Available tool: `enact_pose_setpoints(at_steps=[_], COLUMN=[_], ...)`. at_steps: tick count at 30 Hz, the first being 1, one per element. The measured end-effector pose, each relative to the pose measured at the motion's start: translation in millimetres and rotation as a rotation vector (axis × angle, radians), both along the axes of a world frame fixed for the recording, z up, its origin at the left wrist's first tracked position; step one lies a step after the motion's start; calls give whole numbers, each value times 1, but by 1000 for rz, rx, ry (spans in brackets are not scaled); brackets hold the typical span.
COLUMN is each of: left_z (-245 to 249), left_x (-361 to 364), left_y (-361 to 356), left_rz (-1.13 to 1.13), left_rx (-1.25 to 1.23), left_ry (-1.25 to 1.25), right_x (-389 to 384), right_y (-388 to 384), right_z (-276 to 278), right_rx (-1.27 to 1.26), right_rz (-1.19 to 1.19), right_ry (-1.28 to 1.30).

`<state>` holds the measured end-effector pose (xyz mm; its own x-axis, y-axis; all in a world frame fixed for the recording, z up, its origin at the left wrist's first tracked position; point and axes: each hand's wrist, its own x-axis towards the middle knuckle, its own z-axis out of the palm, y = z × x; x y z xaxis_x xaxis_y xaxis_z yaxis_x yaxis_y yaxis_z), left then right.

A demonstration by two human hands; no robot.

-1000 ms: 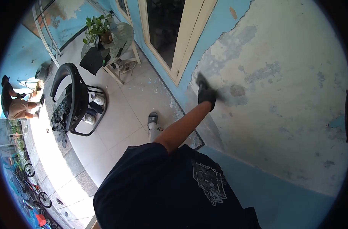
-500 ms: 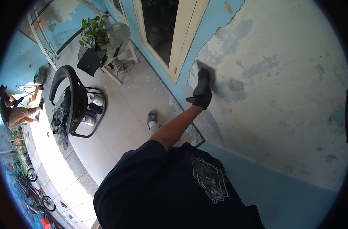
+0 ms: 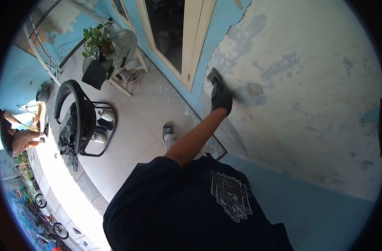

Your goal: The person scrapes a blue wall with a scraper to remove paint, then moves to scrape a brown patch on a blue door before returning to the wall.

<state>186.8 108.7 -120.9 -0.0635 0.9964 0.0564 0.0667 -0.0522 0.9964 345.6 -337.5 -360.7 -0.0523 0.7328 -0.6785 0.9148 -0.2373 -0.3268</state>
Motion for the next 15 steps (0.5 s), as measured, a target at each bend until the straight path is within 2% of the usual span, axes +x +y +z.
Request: enact_pose_setpoints(at_steps=[1,2,3,4,5,7,8,10,11,12,14,15], left_z=[35,55,45,26,9,10,16,34,46,56,47,27], left_x=[-3,-6,-4,-1,3,8,6,7,8,9,-6,0], left_y=[-2,-15,-23,-29,-30,-21,-20,-27,-24,-21,-19,-19], left_rz=[33,126,109,21,-61,-150,-151,-137,-121,10,-130,-162], left_rx=[188,757,748,528,312,110,-41,-351,228,796,875,162], left_ry=[-6,148,146,-50,-242,-427,-375,-277,-114,67,268,-254], right_x=[-4,-14,-20,-21,-18,-3,-12,-18,-13,-16,-22,-23], right_y=[3,5,12,14,15,18,14,11,28,27,15,18], right_z=[11,28,41,40,36,-2,-13,-15,-16,-14,-10,1], right_rx=[-17,-74,-120,-143,-69,95,172,165,176,167,147,157], right_rz=[4,32,41,56,9,-81,-136,-160,-170,-183,-202,-201], right_ry=[-9,-37,-60,-72,-58,-27,0,29,47,72,118,113])
